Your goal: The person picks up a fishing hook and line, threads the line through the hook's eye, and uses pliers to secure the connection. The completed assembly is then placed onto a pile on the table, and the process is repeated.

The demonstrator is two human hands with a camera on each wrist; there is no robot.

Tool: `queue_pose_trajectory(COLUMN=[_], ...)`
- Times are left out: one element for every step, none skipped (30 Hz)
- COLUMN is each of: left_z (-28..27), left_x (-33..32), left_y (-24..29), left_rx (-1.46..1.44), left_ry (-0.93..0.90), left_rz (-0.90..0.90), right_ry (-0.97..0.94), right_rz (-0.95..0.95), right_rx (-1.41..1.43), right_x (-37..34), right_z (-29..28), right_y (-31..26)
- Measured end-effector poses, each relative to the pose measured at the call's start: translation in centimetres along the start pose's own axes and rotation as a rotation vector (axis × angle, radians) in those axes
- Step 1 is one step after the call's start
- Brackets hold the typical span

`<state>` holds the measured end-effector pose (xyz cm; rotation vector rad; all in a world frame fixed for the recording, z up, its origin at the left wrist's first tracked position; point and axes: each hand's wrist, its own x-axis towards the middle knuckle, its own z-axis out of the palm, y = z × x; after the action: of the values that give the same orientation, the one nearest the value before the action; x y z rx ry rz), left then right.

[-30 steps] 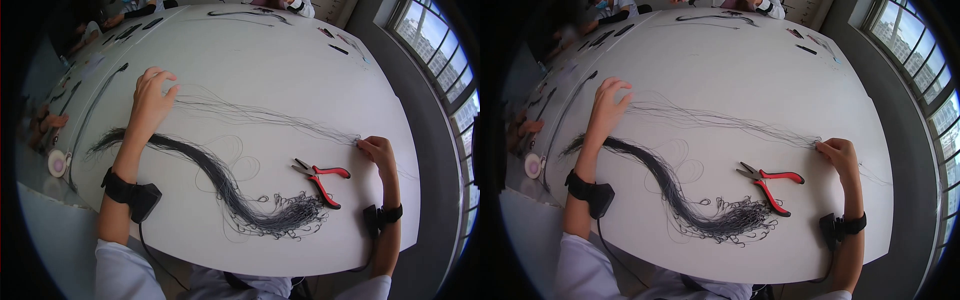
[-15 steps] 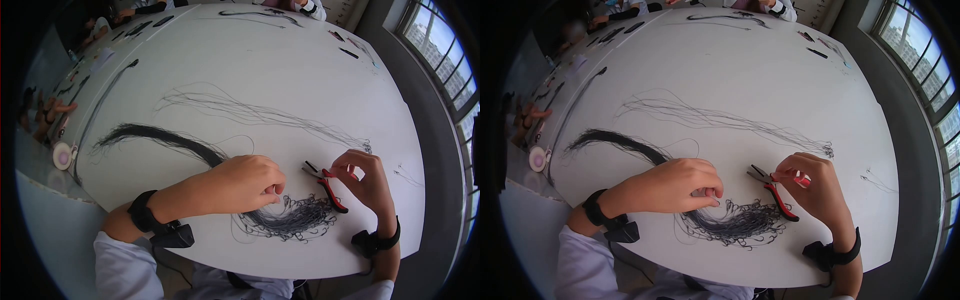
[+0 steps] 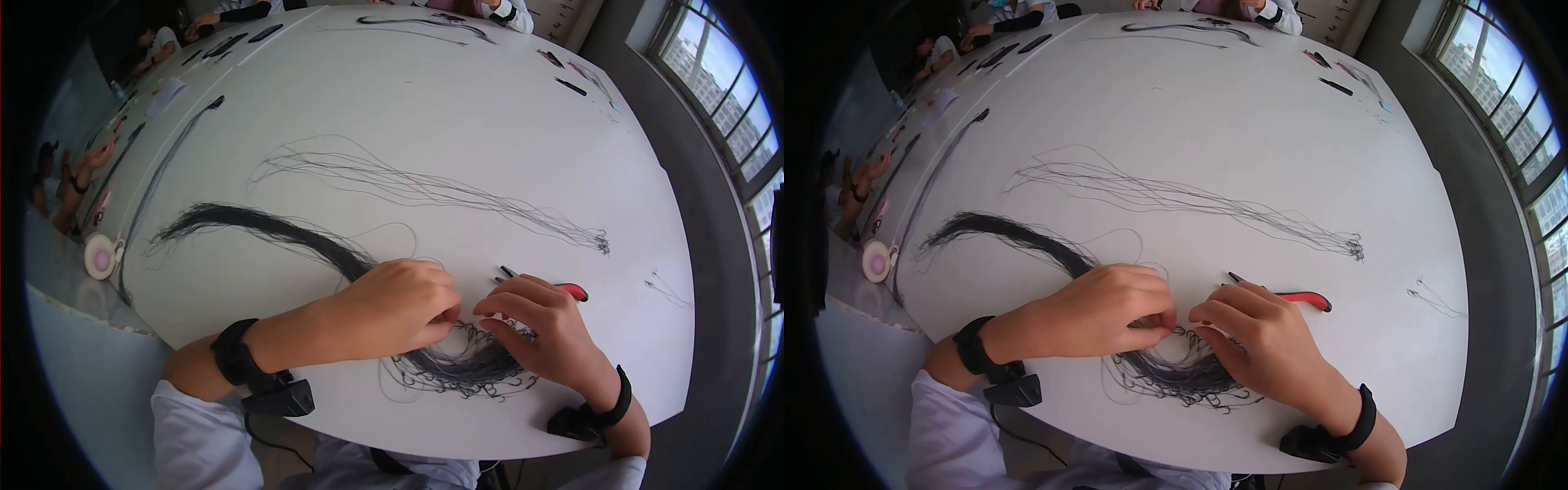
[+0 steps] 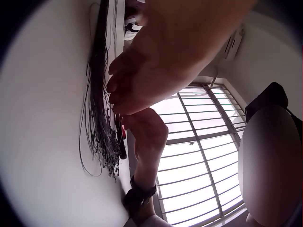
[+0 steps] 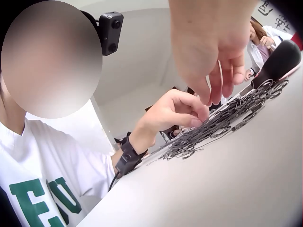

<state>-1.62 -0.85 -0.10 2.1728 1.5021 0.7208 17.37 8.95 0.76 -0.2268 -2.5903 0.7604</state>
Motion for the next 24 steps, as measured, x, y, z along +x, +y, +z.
queue_pose_trajectory(left_z=[0.0,-0.1,-0.1,-0.2,-0.2,0.0,0.1,0.2,0.4,0.3,0.2,0.3,0.3,0.3,0.2,0.2,0.3,0.4,0.4,0.5,0.4,0.4,0.4,0.5], left_x=[0.0,0.0,0.2,0.3,0.1,0.2,0.3,0.3,0.3,0.4,0.5,0.5,0.4,0.5,0.4,0.4,0.4,0.4,0.5,0.5,0.4,0.4,0.4,0.4], left_y=[0.0,0.1,0.3,0.3,0.2,0.1,0.0,0.0,0.0,0.1,0.3,0.3,0.3,0.3,0.4,0.3,0.3,0.3,0.4,0.4,0.5,0.5,0.5,0.5], left_rx=[0.000,-0.033,-0.068,-0.081,-0.109,-0.145,-0.132,-0.112,-0.122,-0.129,-0.127,-0.126,-0.134,-0.139,-0.134,-0.128,-0.130,-0.133,-0.136,-0.136,-0.135,-0.135,-0.134,-0.130], left_ry=[0.001,0.025,0.048,0.047,0.037,0.020,0.029,0.040,0.049,0.044,0.055,0.068,0.076,0.078,0.069,0.061,0.061,0.067,0.074,0.072,0.073,0.075,0.074,0.089], left_rz=[0.003,-0.004,-0.004,0.021,-0.036,-0.084,-0.077,-0.081,-0.080,-0.064,-0.072,-0.084,-0.080,-0.077,-0.085,-0.092,-0.089,-0.097,-0.107,-0.104,-0.111,-0.119,-0.118,-0.100], right_ry=[0.041,0.041,0.050,0.058,0.059,0.077,0.094,0.131,0.151,0.178,0.210,0.261,0.274,0.278,0.262,0.248,0.249,0.257,0.265,0.267,0.256,0.246,0.246,0.211], right_rz=[-0.043,-0.043,-0.043,-0.030,0.000,0.064,0.125,0.284,0.370,0.607,0.699,0.724,0.800,0.789,0.794,0.798,0.800,0.800,0.798,0.801,0.787,0.773,0.774,0.760], right_rx=[0.005,0.002,-0.014,-0.045,-0.080,-0.138,-0.195,-0.273,-0.383,-0.388,-0.465,-0.556,-0.607,-0.652,-0.658,-0.665,-0.669,-0.619,-0.569,-0.570,-0.540,-0.510,-0.510,-0.494], right_x=[0.1,0.2,0.2,-0.1,-0.4,-0.5,-0.7,-1.4,-2.3,-3.4,-4.9,-6.8,-8.4,-10.4,-12.1,-13.0,-13.4,-13.7,-13.9,-14.0,-14.1,-14.1,-14.1,-13.9], right_z=[0.2,0.4,0.5,0.3,-0.3,-1.4,-2.6,-4.0,-5.8,-7.6,-9.6,-11.5,-13.2,-14.6,-15.8,-16.3,-16.3,-16.4,-16.5,-16.5,-16.5,-16.5,-16.3,-16.2], right_y=[-0.1,-0.2,-0.3,-0.4,-0.4,-0.1,0.3,1.3,2.6,3.8,5.6,7.3,8.2,9.7,10.9,11.4,11.6,11.7,11.7,11.9,12.0,12.1,12.1,12.0])
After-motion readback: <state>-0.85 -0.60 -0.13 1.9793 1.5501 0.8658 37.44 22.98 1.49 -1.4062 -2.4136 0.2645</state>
